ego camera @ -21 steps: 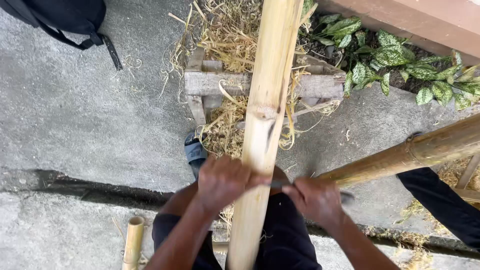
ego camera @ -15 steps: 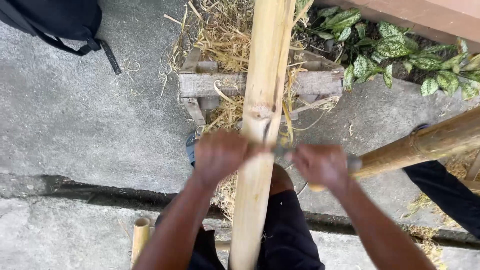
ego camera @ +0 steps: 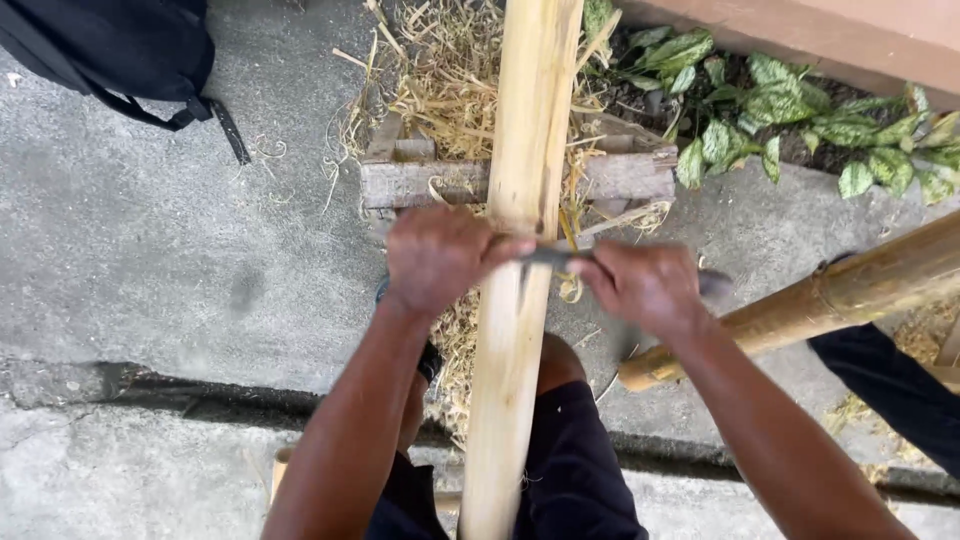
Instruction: The person is using a machete to shave and smooth the outer surface of bamboo stalks.
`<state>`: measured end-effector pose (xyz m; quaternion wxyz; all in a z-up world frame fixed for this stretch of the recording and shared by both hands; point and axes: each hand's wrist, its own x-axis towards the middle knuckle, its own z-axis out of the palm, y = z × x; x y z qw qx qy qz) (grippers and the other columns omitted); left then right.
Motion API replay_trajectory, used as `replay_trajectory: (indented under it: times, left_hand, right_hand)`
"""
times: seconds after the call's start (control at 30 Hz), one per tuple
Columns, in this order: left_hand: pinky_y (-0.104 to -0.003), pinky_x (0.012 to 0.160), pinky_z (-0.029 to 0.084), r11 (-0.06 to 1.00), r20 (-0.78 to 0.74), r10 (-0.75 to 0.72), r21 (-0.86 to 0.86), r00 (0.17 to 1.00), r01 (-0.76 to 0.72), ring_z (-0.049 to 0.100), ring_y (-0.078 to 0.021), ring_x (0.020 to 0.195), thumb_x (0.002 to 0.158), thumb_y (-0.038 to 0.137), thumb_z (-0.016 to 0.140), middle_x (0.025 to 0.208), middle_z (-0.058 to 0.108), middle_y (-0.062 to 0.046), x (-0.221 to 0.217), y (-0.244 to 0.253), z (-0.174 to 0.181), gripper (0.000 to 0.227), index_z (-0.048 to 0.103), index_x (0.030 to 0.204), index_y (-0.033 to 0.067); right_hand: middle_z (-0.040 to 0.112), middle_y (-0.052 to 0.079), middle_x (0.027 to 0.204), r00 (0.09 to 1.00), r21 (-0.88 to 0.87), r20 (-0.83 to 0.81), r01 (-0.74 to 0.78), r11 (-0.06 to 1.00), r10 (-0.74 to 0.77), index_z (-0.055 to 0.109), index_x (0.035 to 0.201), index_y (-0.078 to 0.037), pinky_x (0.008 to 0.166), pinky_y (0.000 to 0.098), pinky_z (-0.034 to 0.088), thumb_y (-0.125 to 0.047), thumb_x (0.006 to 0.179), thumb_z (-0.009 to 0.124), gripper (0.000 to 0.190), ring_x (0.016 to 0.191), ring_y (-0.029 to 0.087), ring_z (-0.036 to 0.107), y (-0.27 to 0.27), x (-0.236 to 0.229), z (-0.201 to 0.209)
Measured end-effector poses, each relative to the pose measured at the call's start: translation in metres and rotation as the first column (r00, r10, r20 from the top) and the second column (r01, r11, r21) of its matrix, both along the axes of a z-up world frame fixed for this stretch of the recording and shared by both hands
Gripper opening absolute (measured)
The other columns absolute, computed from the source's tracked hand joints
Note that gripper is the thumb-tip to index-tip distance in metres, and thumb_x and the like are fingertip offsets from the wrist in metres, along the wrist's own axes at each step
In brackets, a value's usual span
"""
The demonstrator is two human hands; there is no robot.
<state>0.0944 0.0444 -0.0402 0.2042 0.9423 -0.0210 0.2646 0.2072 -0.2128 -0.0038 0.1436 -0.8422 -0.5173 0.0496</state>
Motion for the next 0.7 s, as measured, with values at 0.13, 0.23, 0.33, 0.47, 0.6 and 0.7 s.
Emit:
replay_trajectory:
  times: [0.13,0.23,0.33,0.47,0.6,0.7]
  left_hand:
    - [-0.031,0.04,0.037,0.997,-0.066,0.042,0.065,0.997,-0.038,0.038,-0.0097,0.039,0.1,0.075,0.042,0.046,0.045,0.006,0.037,0.028,0.002,0.073,0.059,0.053,0.021]
    - [-0.033,0.045,0.041,0.992,0.001,0.073,0.102,0.997,-0.072,0.042,-0.0101,0.046,0.102,0.076,0.043,0.051,0.05,0.005,0.033,0.028,0.01,0.074,0.06,0.059,0.0193]
    - [-0.033,0.047,0.038,0.997,-0.054,0.078,0.016,0.995,-0.077,0.042,-0.0105,0.045,0.101,0.073,0.047,0.051,0.051,0.005,-0.02,0.0,0.018,0.07,0.06,0.059,0.0186]
    - [-0.033,0.043,0.032,0.998,-0.175,0.062,0.011,0.983,-0.061,0.04,-0.0101,0.041,0.092,0.072,0.058,0.047,0.049,0.005,-0.096,-0.03,0.039,0.066,0.052,0.051,0.0201]
    - [-0.033,0.05,0.036,0.998,-0.2,0.03,-0.044,0.979,-0.04,0.052,-0.0136,0.055,0.088,0.063,0.07,0.054,0.05,0.003,-0.131,-0.047,0.064,0.06,0.052,0.054,0.0174]
    - [-0.033,0.047,0.039,0.995,-0.231,-0.003,-0.099,0.973,-0.02,0.055,-0.0142,0.055,0.084,0.062,0.075,0.056,0.056,0.002,-0.122,-0.043,0.059,0.058,0.057,0.055,0.0149]
  right_hand:
    - [0.039,-0.004,0.045,0.999,0.004,-0.032,-0.026,1.0,0.026,0.056,0.067,-0.016,0.026,0.03,0.025,-0.041,0.113,0.048,0.053,0.031,0.008,0.031,0.027,0.027,0.002]
    - [0.037,-0.003,0.044,0.997,0.068,-0.022,0.069,0.995,-0.068,0.057,0.069,-0.016,0.034,0.0304,0.03,-0.052,0.111,0.048,0.056,0.036,0.008,0.034,0.034,0.024,0.011]
    - [0.038,-0.006,0.045,0.999,-0.008,0.017,0.032,0.999,-0.032,0.06,0.072,-0.018,0.025,0.0297,0.027,-0.047,0.111,0.046,0.05,0.03,0.008,0.033,0.003,-0.017,0.001]
    - [0.038,-0.003,0.043,0.991,-0.042,-0.125,0.042,0.998,-0.047,0.05,0.061,-0.017,0.03,0.0353,0.034,-0.051,0.103,0.05,0.054,0.03,0.013,0.037,-0.024,-0.097,0.02]
    - [0.046,0.0,0.043,0.954,-0.106,-0.284,0.072,0.992,-0.099,0.053,0.063,-0.014,0.034,0.0371,0.044,-0.05,0.097,0.058,0.049,0.032,0.015,0.047,-0.053,-0.139,0.019]
    - [0.051,0.003,0.052,0.968,-0.003,-0.237,0.09,0.996,-0.088,0.056,0.069,-0.014,0.039,0.0397,0.043,-0.049,0.098,0.059,0.046,0.041,0.021,0.051,-0.029,-0.126,0.047]
